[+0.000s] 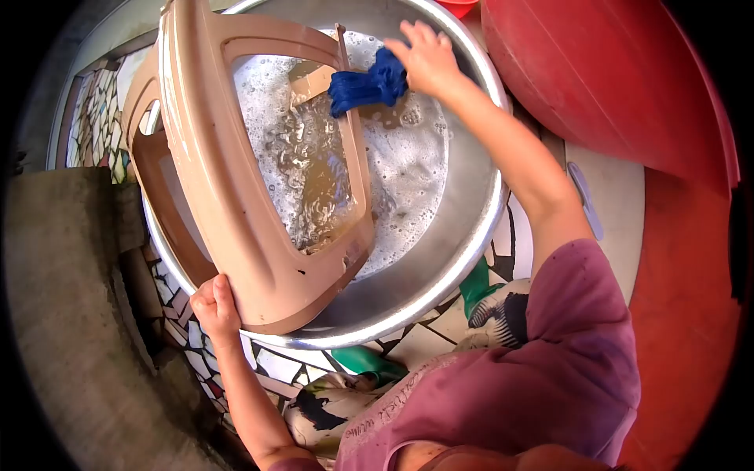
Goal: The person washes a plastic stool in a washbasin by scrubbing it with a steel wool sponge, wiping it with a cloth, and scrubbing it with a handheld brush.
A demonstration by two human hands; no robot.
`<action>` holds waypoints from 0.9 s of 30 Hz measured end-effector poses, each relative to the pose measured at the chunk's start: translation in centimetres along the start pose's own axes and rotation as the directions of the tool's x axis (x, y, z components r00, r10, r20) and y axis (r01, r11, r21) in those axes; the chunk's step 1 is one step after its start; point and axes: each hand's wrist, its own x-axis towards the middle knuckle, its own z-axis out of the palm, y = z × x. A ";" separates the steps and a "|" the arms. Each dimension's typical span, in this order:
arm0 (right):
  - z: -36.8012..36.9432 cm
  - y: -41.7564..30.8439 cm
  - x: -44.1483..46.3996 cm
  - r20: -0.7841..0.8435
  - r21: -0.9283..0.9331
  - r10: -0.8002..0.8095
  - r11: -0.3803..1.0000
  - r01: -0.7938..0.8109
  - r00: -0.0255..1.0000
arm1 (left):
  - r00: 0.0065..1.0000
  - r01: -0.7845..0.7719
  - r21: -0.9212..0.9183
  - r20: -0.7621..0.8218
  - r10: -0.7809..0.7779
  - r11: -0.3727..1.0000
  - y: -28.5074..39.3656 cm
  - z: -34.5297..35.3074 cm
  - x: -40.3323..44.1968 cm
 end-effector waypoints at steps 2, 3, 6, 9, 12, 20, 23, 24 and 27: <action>-2.6 -3.7 -0.2 0.735 0.077 -0.058 0.997 0.001 0.676 | 1.000 0.007 -0.016 -0.012 -0.007 1.000 0.0 0.0 0.0; -1.1 -5.5 -2.2 0.848 0.171 -0.166 0.985 0.036 0.503 | 1.000 0.016 -0.019 0.001 -0.016 1.000 0.1 0.0 0.0; -0.5 -10.6 -6.8 0.881 0.351 -0.348 0.935 0.052 0.319 | 1.000 0.010 -0.047 0.019 -0.009 0.999 0.1 0.0 0.0; 1.7 -13.2 -9.6 0.926 0.304 -0.307 0.951 0.049 0.222 | 1.000 0.008 -0.008 0.025 -0.008 1.000 0.3 -0.1 0.1; 4.2 -15.4 -15.0 0.895 0.356 -0.375 0.927 0.119 0.241 | 0.998 -0.049 -0.042 0.044 0.051 0.998 0.8 -0.1 0.3; 6.9 -8.8 -12.1 0.951 0.230 -0.175 0.951 -0.204 0.257 | 0.998 0.041 0.013 0.043 -0.042 0.999 -0.7 -0.7 -0.2; 1.1 -9.6 -13.0 0.861 0.366 -0.222 0.895 -0.256 0.457 | 0.998 0.063 -0.046 0.005 -0.063 0.997 -4.0 0.1 -0.2; -1.4 -9.2 -12.7 0.809 0.434 -0.252 0.865 -0.251 0.531 | 0.999 0.033 -0.086 0.013 -0.032 0.996 -3.8 0.2 0.0; -8.3 -3.8 -11.9 0.679 0.623 -0.264 0.700 -0.348 0.686 | 0.997 -0.006 -0.107 0.072 0.014 0.994 -2.5 -0.2 0.6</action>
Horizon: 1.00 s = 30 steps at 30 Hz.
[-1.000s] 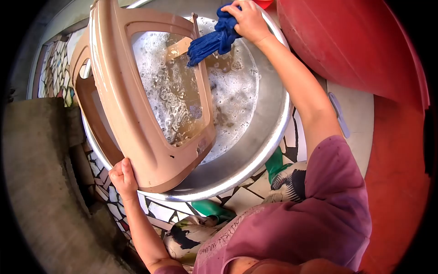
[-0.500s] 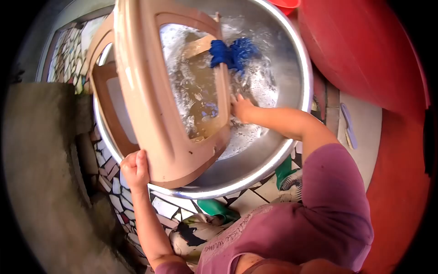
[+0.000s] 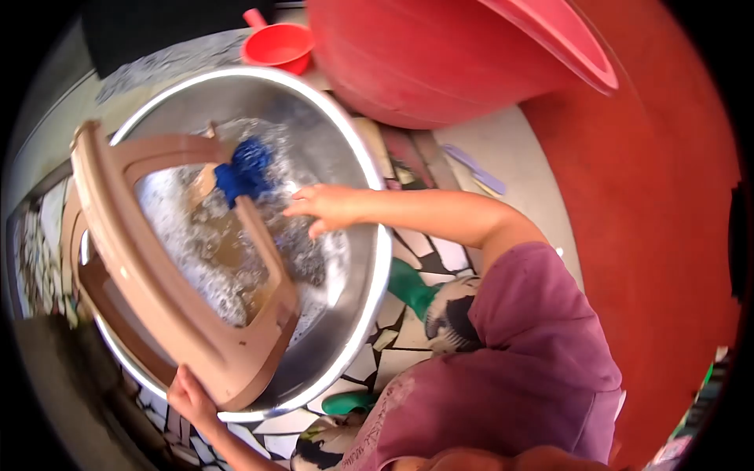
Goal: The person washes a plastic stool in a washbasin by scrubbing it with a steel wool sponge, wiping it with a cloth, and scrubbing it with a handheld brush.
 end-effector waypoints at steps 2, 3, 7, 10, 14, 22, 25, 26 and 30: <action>-3.8 1.7 -6.0 -0.260 0.396 0.175 0.916 -0.061 0.949 | 0.999 -0.032 0.008 0.003 0.032 0.999 -0.1 0.2 0.3; -5.8 2.4 -9.1 -0.340 0.415 0.377 0.882 -0.222 0.862 | 0.999 -0.026 0.017 0.027 0.025 1.000 0.1 0.2 0.5; -3.8 16.0 -22.3 -0.680 0.261 0.615 0.712 -0.651 0.399 | 0.999 -0.037 -0.003 0.003 0.037 0.999 1.4 0.6 0.8; 0.4 23.6 -28.0 -0.595 0.112 0.726 0.501 -0.858 0.346 | 0.999 0.026 0.109 -0.026 -0.023 0.994 2.6 -0.2 -0.5; 1.8 24.1 -27.8 -0.580 0.015 0.773 0.326 -0.945 0.257 | 0.993 -0.109 0.254 0.072 0.094 0.961 3.7 0.0 0.9; -1.8 10.8 -19.8 -0.690 0.495 0.509 0.851 -0.177 0.515 | 0.999 -0.026 0.293 0.025 0.020 0.956 11.1 4.2 1.1; -7.0 2.3 -12.2 -0.658 0.340 0.180 0.938 0.075 0.731 | 0.983 -0.143 0.447 -0.041 0.180 0.883 9.9 6.5 1.9; -8.8 -0.9 -9.6 -0.611 0.149 -0.024 0.978 0.144 0.792 | 0.983 -0.136 0.438 -0.050 0.175 0.889 9.9 6.6 2.2; -8.5 -4.9 -1.1 -0.254 -0.484 -0.401 0.841 0.244 0.880 | 0.969 -0.185 0.423 -0.070 0.236 0.887 9.3 6.1 2.0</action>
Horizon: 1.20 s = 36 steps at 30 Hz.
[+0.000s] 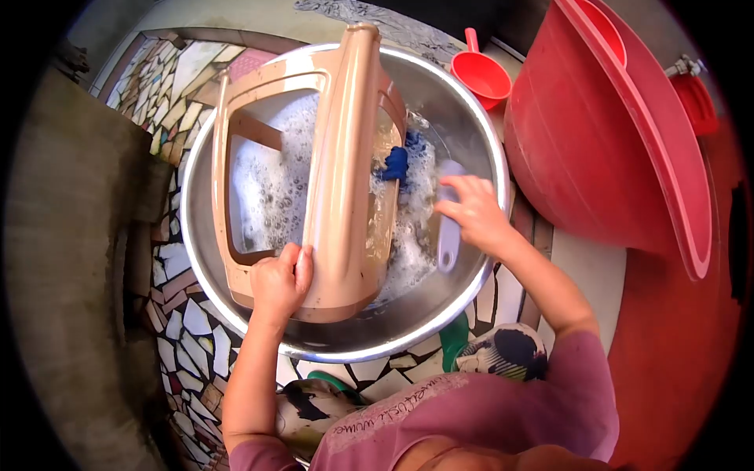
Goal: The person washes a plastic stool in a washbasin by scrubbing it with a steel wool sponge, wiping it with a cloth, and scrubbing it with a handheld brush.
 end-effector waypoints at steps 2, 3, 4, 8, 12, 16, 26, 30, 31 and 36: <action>6.1 2.8 1.2 0.108 0.107 -0.066 0.993 0.054 0.992 | 1.000 0.019 -0.010 0.000 -0.019 1.000 -0.8 0.0 -0.1; 8.1 3.4 1.6 0.364 0.205 0.127 0.955 -0.212 0.923 | 1.000 0.028 -0.037 0.001 -0.028 0.999 -1.1 0.0 -0.2; 10.2 4.7 1.4 0.530 0.047 0.111 0.986 -0.159 0.841 | 0.999 0.035 -0.053 0.006 -0.035 0.998 -1.0 -0.2 -0.1; 15.8 9.0 0.9 0.730 -0.082 0.277 0.943 -0.322 0.625 | 1.000 0.030 -0.070 0.005 -0.030 0.997 -1.5 -0.1 0.0; 18.7 7.0 3.2 0.559 -0.098 0.746 0.494 -0.864 0.363 | 0.998 0.063 -0.115 0.024 -0.061 0.991 -1.3 -0.1 -0.1; 27.4 5.8 1.5 0.438 0.017 0.864 0.268 -0.963 0.248 | 1.000 0.006 -0.056 0.019 -0.005 0.998 -0.9 -0.5 0.5; 11.3 4.2 2.7 0.198 0.748 0.762 0.289 -0.598 0.616 | 0.994 0.106 -0.208 0.023 -0.103 0.972 -3.4 -1.8 -0.2; 4.0 -2.7 4.2 -0.122 0.741 0.293 0.663 -0.109 0.948 | 0.993 0.117 -0.228 -0.001 -0.120 0.967 -4.5 -2.5 -0.5; 2.6 -4.7 4.5 -0.037 0.659 0.196 0.742 -0.123 0.980 | 0.991 0.131 -0.240 0.001 -0.135 0.962 -4.6 -2.6 -0.6; 4.3 -10.4 4.7 -0.158 0.385 -0.314 0.853 0.351 0.936 | 0.982 0.183 -0.284 0.017 -0.186 0.941 -5.5 -2.9 -1.1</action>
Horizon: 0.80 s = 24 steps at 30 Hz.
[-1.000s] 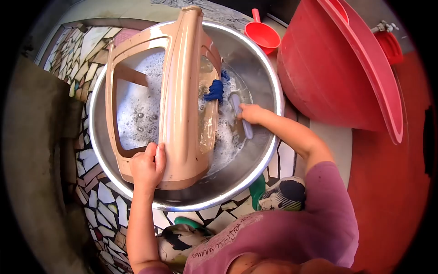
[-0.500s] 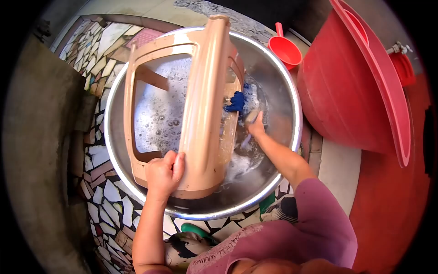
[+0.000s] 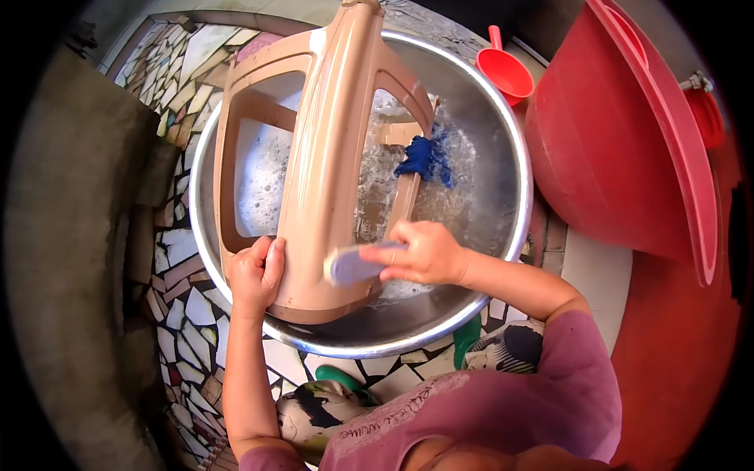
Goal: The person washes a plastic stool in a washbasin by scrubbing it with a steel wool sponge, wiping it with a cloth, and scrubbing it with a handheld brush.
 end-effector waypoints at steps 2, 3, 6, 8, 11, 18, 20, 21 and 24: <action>0.6 1.0 1.0 -0.102 -0.073 -0.155 0.986 0.148 0.983 | 1.000 0.002 0.012 0.031 -0.002 1.000 0.0 -0.1 0.1; 0.0 3.0 2.4 -0.123 -0.127 -0.001 0.992 -0.015 0.992 | 1.000 -0.007 0.008 0.022 0.007 1.000 -0.3 0.0 0.3; -1.1 4.4 4.0 -0.108 -0.176 0.164 0.968 -0.181 0.981 | 1.000 0.009 -0.022 0.029 -0.008 1.000 0.0 0.3 0.4; -1.7 3.3 3.9 -0.056 -0.220 0.185 0.956 -0.193 0.981 | 0.999 0.034 0.001 0.020 -0.034 0.999 -0.5 -0.1 0.1; -0.6 2.7 3.1 0.103 -0.135 0.189 0.975 -0.174 0.977 | 0.998 0.052 -0.030 0.031 -0.051 0.998 -0.2 -0.2 0.6; 0.8 3.3 1.1 -0.008 -0.136 0.079 0.988 -0.080 0.997 | 0.998 0.048 -0.039 0.053 -0.046 0.998 -0.1 -0.4 0.2; -0.6 3.2 1.6 0.024 -0.154 0.015 0.988 -0.011 1.000 | 0.998 0.036 -0.083 0.058 -0.031 0.996 -0.8 -0.1 0.2; -0.2 4.9 2.7 0.042 -0.146 0.073 0.987 -0.066 0.996 | 0.996 0.077 -0.063 0.056 -0.073 0.995 -0.5 0.0 0.4; -1.1 7.2 5.4 -0.070 -0.070 0.196 0.977 -0.200 0.978 | 0.990 0.127 -0.059 0.069 -0.123 0.990 0.2 0.0 0.6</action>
